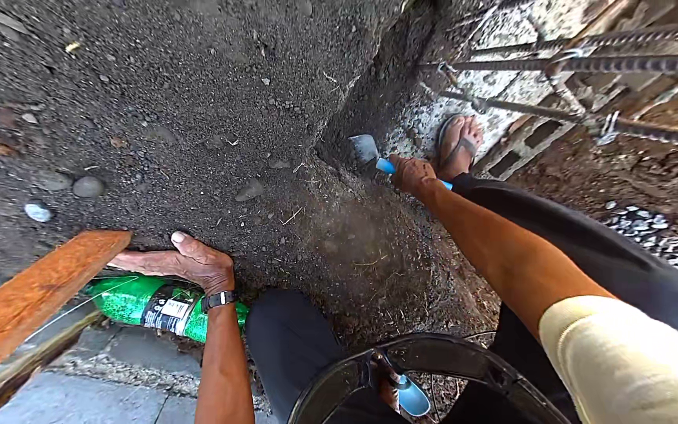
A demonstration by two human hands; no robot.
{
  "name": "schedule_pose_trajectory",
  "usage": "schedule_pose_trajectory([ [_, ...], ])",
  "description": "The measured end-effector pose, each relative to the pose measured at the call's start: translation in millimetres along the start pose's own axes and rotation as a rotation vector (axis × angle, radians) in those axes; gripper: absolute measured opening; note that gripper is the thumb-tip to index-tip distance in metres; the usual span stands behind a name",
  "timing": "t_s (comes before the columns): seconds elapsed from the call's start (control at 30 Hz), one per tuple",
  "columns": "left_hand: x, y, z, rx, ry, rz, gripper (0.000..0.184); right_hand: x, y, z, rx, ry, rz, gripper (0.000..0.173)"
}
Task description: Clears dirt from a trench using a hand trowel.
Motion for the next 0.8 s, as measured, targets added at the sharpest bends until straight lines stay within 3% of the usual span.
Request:
schedule_pose_trajectory([
  [0.23, -2, 0, 0, 0.009, -0.001, 0.017, 0.100, -17, -1, 2, -0.087, 0.049, 0.006, 0.042],
  [0.47, -4, -1, -3, -0.006, -0.016, 0.045, 0.096, -30, 0, -41, -0.132, 0.043, 0.041, 0.038],
  [0.67, -6, 7, -3, -0.046, -0.018, 0.044, 0.097, -41, 3, -141, -0.050, -0.059, 0.229, 0.043],
  [0.8, -7, 6, -4, -0.071, -0.020, 0.022, 0.098, -93, 25, -243, 0.016, -0.138, 0.246, 0.038],
])
Point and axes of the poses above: each hand's wrist, its own z-axis towards the middle knuckle, its own x-axis out of the palm, y = z × x, the point moved 1 cm from there along z, towards the middle knuckle, and after that the axes turned 3 degrees about -z, right-handed, at the moved point
